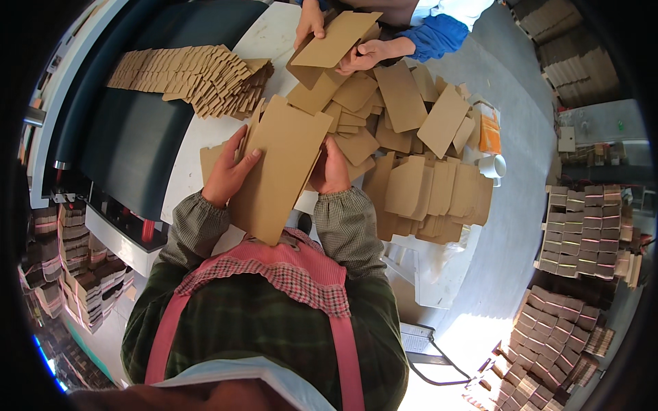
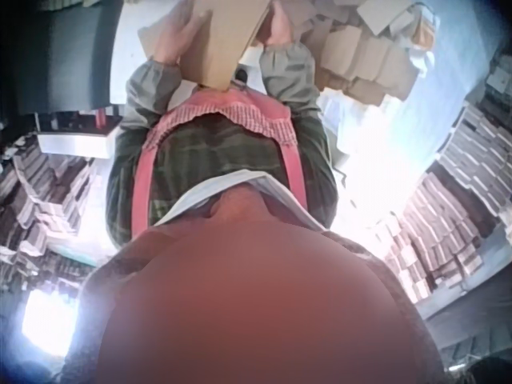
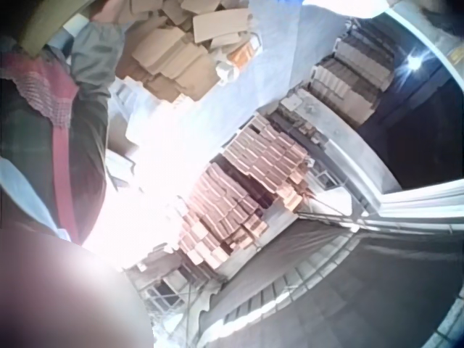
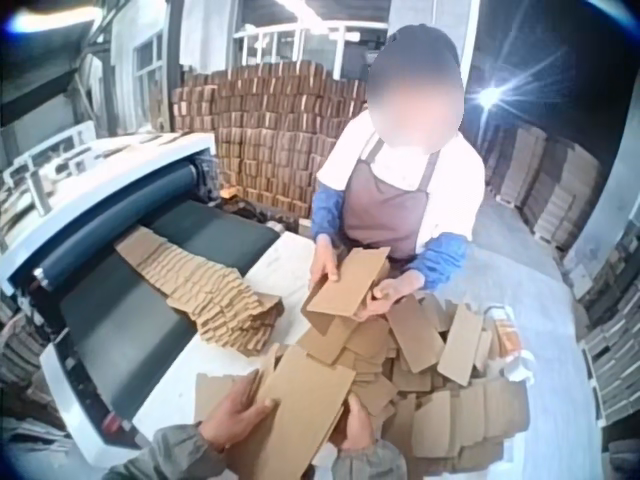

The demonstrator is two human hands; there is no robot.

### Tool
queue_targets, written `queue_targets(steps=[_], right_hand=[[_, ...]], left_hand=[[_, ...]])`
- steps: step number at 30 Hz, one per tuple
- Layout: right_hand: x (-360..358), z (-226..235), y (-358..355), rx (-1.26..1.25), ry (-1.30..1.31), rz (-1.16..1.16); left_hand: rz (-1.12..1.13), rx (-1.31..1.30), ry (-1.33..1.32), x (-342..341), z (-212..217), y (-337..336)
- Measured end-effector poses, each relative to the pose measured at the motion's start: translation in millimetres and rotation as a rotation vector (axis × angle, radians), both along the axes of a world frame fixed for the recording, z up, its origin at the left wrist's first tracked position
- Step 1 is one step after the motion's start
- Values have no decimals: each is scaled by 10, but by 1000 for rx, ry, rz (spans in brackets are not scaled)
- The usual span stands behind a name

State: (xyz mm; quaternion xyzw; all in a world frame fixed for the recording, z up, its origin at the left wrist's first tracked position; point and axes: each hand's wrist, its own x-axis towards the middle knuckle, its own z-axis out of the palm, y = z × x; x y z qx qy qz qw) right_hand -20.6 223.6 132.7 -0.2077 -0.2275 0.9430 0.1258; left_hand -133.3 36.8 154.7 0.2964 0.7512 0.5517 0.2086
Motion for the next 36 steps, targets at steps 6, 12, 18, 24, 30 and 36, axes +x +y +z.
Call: queue_targets(steps=[6,12,18,24,30,36], right_hand=[[23,-26,98,8,-15,3],[75,-110,203,-20,38,39],[86,-41,211,-8,-5,23],[121,-165,279,-13,42,73],[164,-115,239,-7,196,9],[842,191,327,588,-62,-161]], left_hand=[[-19,-72,46,61,116,31],[-60,-61,26,123,249,29],[-82,-24,-52,174,308,47],[-101,-2,-60,201,351,69],[-18,242,-483,246,481,142],[-190,228,-678,114,16,-52]])
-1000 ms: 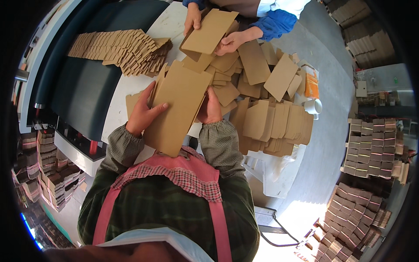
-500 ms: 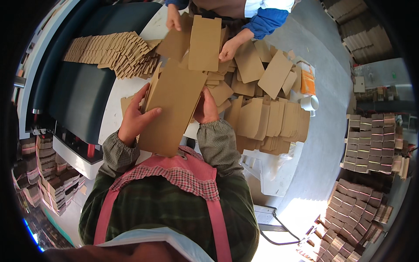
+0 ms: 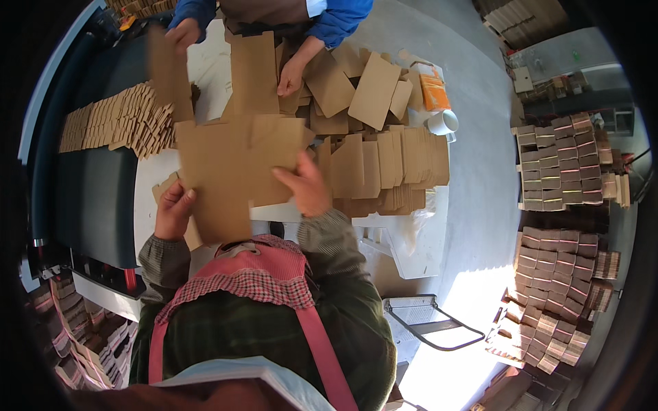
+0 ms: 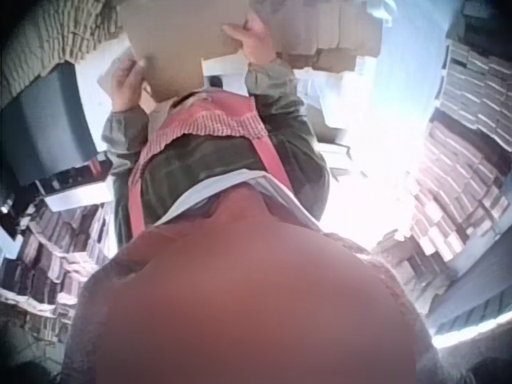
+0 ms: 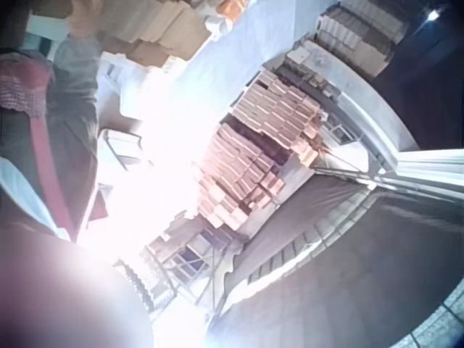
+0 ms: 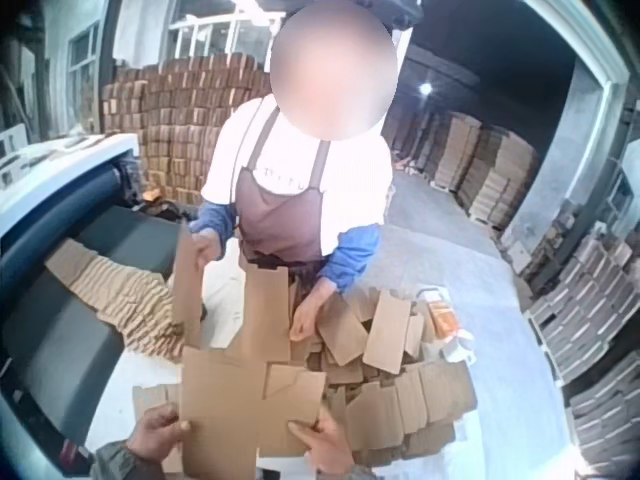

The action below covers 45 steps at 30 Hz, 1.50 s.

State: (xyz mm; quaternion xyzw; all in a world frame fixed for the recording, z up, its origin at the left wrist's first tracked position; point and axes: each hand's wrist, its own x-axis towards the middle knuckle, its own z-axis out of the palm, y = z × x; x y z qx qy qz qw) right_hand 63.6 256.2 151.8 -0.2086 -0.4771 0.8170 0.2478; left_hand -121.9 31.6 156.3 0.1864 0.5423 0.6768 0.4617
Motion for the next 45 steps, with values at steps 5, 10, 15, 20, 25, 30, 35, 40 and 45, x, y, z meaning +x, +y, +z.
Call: queue_targets(steps=[5,10,15,20,25,30,35,40,45], right_hand=[[993,429,511,469,-326,-545],[1384,-162,860,725,-840,-422],[1456,-501,1035,660,-899,-493],[1183,-275,968,884,-1138,-472],[1173,-560,1094,1080,-1228,-496],[1021,-779,1029,848,-1573,-290],[1035,-569,713,1259,-1383,-613],[654,-48,125,1367,-978,-625],[0,-48,-555,1153,-512,-202]], left_hand=[[224,-206,179,-26,-456,-403],[670,-464,219,-298,-1556,-1232],[774,-585,436,-571,-2276,-1783],[670,-1010,743,-782,-2826,-2192],[601,-1150,627,-767,-2564,-1880],[510,-1254,712,-874,-2579,-1769],[420,-1419,788,-573,-1845,-1124],[456,-1293,782,-561,-1819,-1023],[587,-801,767,-879,-1880,-1519]])
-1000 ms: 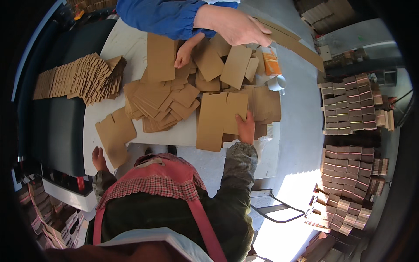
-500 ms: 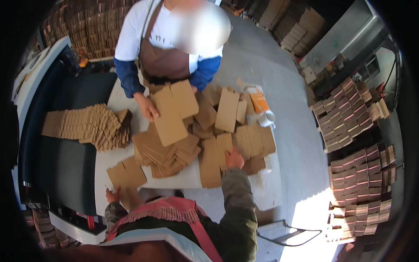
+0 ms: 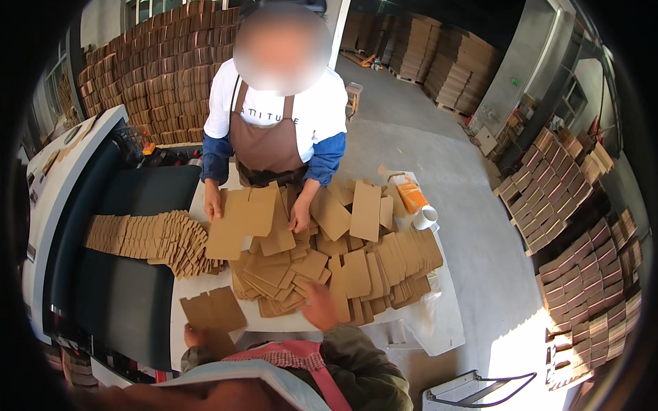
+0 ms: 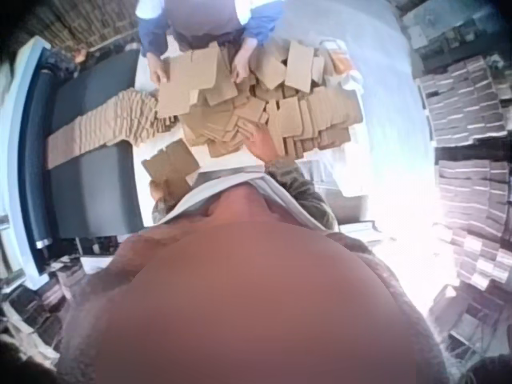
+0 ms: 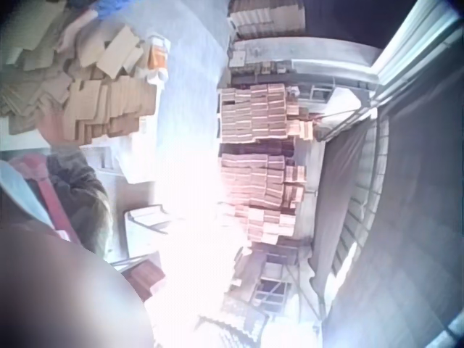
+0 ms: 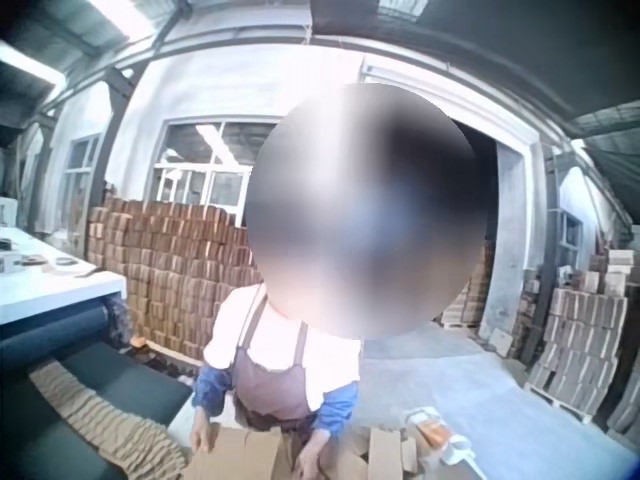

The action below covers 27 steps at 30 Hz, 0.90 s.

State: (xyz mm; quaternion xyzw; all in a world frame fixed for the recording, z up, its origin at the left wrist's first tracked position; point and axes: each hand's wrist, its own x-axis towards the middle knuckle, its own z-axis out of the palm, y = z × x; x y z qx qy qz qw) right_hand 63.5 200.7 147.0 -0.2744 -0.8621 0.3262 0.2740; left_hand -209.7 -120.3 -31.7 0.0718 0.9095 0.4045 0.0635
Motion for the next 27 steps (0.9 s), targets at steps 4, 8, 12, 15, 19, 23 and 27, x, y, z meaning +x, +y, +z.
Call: queue_targets(steps=[4,8,12,15,19,23,27], right_hand=[[-547,-164,-400,-372,-33,353],[-1192,-328,-647,-623,204,323],[-1660,110,-719,-838,504,322],[-1737,100,-656,-975,448,314],[-1761,105,-792,-1228,424,262],[-1463,22,-923,-1532,203,119],[-1070,-279,-1013,-1611,99,185]], left_hand=[[-74,417,10,44,887,-251],[-220,560,23,343,1872,169],[-285,503,102,682,2101,325],[-335,382,147,812,2228,287],[-410,339,110,859,2425,241],[-461,198,197,872,2739,76],[-579,240,176,861,2847,-162]])
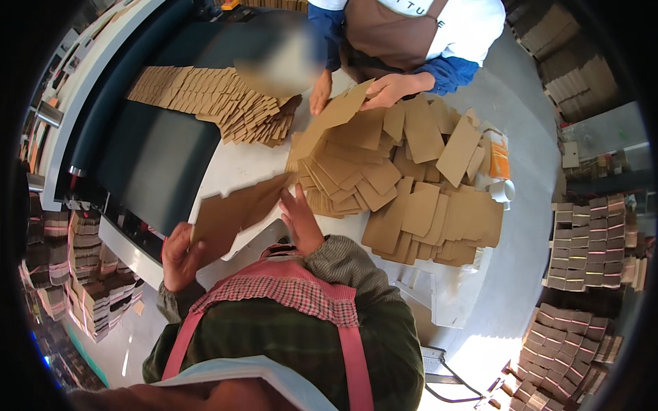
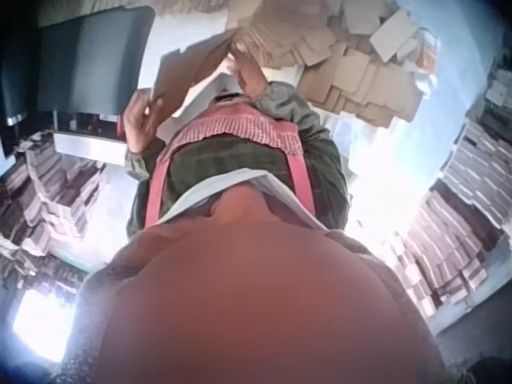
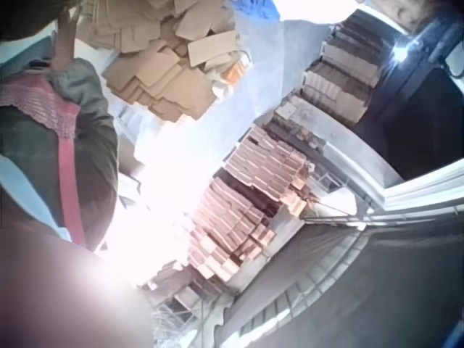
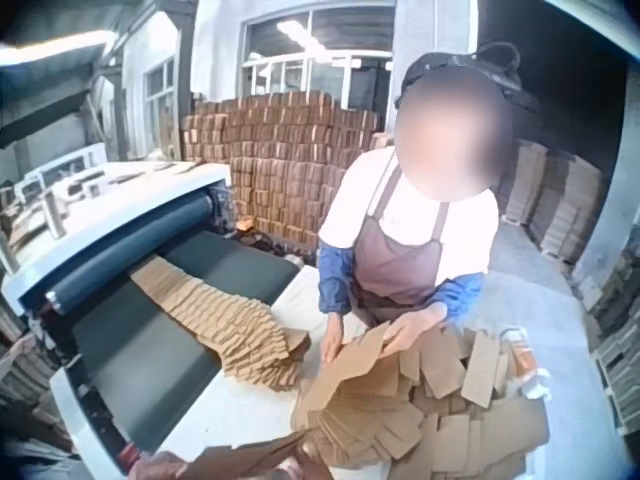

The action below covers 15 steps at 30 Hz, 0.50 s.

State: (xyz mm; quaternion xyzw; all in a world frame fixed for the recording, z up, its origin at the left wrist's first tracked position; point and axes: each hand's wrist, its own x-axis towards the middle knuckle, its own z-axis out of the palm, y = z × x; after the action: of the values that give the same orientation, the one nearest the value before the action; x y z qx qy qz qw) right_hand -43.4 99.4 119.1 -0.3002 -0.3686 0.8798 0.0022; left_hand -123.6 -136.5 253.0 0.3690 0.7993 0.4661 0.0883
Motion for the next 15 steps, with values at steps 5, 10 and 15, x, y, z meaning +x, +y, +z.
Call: queue_targets(steps=[5,10,15], right_hand=[[39,281,20,159,263,-193],[-86,443,252,150,202,-139],[-154,424,461,-139,220,20]], left_hand=[[-224,34,-187,-26,-141,100],[-45,244,-309,-170,-766,490],[0,196,-702,-503,-1194,919]])
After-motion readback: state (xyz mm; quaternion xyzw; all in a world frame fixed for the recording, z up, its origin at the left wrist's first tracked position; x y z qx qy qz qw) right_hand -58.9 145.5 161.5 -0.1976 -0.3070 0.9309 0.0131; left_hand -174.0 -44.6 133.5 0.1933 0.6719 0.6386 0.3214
